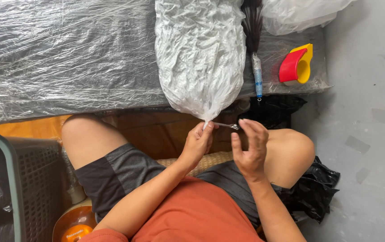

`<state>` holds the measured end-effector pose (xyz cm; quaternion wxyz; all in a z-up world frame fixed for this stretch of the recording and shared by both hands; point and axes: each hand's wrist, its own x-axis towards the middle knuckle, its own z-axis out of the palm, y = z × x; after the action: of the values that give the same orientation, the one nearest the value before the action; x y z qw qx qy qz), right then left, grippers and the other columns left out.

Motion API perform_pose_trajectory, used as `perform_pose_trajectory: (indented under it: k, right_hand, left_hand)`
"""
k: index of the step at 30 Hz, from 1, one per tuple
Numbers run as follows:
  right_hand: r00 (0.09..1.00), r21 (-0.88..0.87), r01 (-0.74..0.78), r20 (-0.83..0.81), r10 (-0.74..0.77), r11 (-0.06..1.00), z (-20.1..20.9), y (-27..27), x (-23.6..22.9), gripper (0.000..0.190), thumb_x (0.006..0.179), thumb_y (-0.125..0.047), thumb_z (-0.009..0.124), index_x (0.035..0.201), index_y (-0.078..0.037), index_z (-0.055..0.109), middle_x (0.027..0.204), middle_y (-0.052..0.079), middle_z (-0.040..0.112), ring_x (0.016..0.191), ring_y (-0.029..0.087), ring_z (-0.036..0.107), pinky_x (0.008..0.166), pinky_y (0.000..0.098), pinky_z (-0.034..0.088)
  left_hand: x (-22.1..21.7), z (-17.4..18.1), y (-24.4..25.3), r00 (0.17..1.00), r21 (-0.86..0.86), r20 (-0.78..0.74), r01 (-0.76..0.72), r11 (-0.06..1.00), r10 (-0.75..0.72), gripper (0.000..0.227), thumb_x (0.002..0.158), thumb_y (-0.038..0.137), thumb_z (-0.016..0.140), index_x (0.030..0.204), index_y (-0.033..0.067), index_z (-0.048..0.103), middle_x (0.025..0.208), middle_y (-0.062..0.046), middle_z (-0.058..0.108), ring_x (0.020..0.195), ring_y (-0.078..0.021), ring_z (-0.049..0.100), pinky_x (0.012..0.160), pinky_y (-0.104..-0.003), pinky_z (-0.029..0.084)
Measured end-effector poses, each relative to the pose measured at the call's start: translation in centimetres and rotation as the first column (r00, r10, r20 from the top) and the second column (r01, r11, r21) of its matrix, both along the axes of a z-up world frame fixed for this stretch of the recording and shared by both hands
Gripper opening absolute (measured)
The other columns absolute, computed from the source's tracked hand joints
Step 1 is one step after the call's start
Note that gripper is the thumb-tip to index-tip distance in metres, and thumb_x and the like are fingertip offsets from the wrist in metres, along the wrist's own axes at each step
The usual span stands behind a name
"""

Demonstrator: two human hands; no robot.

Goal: Vacuum sealing a cushion in a plastic bag and securing it with tape

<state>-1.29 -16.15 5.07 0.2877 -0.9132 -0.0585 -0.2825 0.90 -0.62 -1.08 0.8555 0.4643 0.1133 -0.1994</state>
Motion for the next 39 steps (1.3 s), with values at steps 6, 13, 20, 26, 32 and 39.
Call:
perform_pose_trajectory:
  k: [6, 13, 20, 26, 32, 39]
  right_hand:
    - [0.903, 0.178, -0.045, -0.414, 0.117, 0.983, -1.9, 0.4, 1.9, 0.025, 0.105, -0.029, 0.06, 0.119, -0.017, 0.078, 0.079, 0.004, 0.071, 0.078, 0.022, 0.072, 0.077, 0.0343, 0.056]
    - [0.553, 0.638, 0.398, -0.74, 0.383, 0.659, -3.8, -1.9, 2.5, 0.028, 0.106, -0.034, 0.059, 0.096, -0.009, 0.069, 0.072, 0.011, 0.072, 0.05, 0.014, 0.065, 0.048, 0.0211, 0.042]
    - [0.687, 0.826, 0.458, -0.564, 0.458, 0.33, -4.3, -3.1, 2.9, 0.026, 0.095, -0.002, 0.07, 0.12, 0.002, 0.067, 0.089, 0.011, 0.07, 0.072, 0.013, 0.069, 0.071, 0.0236, 0.059]
    - [0.733, 0.826, 0.453, -0.56, 0.386, 0.336, -4.7, -1.0, 3.2, 0.032, 0.098, -0.005, 0.065, 0.13, -0.005, 0.062, 0.08, 0.004, 0.062, 0.063, 0.009, 0.058, 0.06, 0.0183, 0.048]
    - [0.642, 0.718, 0.63, -0.696, 0.322, 0.296, -9.4, 1.0, 3.7, 0.029, 0.099, -0.009, 0.063, 0.128, -0.004, 0.061, 0.074, 0.001, 0.059, 0.056, 0.007, 0.052, 0.053, 0.0202, 0.045]
    - [0.67, 0.724, 0.657, -0.688, 0.278, 0.21, -15.4, 1.3, 3.7, 0.033, 0.098, -0.009, 0.068, 0.129, -0.002, 0.062, 0.085, 0.01, 0.066, 0.067, 0.016, 0.064, 0.061, 0.0312, 0.058]
  left_hand:
    - [0.2, 1.2, 0.6, 1.0, -0.036, -0.021, 0.014, 0.999, -0.015, 0.035, 0.11, 0.032, 0.05, 0.107, 0.0018, 0.067, 0.049, -0.001, 0.037, 0.035, -0.0078, 0.036, 0.033, -0.022, 0.029]
    - [0.2, 0.0, 0.5, 0.997, -0.049, -0.031, 0.07, 0.996, -0.071, 0.038, 0.111, 0.035, 0.048, 0.107, 0.0027, 0.067, 0.051, -0.001, 0.036, 0.035, -0.008, 0.035, 0.033, -0.023, 0.027]
    - [0.2, -0.4, 0.5, 0.991, -0.098, -0.079, 0.099, 0.99, -0.106, 0.039, 0.111, 0.037, 0.047, 0.109, 0.0036, 0.066, 0.054, 0.0, 0.033, 0.038, -0.0066, 0.029, 0.034, -0.022, 0.023]
    - [0.3, 1.0, 0.8, 0.977, -0.206, -0.151, 0.12, 0.971, -0.152, 0.041, 0.112, 0.04, 0.045, 0.11, 0.0033, 0.063, 0.055, 0.003, 0.026, 0.039, -0.0053, 0.023, 0.035, -0.021, 0.018]
    - [0.5, 3.0, 1.0, 0.94, -0.346, -0.303, 0.041, 0.937, -0.153, 0.039, 0.111, 0.04, 0.044, 0.107, 0.0048, 0.059, 0.055, 0.005, 0.02, 0.039, -0.0038, 0.019, 0.034, -0.019, 0.016]
    - [0.3, 2.7, 1.0, 0.927, -0.375, -0.331, 0.04, 0.926, -0.174, 0.042, 0.111, 0.043, 0.044, 0.108, 0.0045, 0.06, 0.053, 0.005, 0.02, 0.037, -0.0048, 0.018, 0.035, -0.02, 0.016]
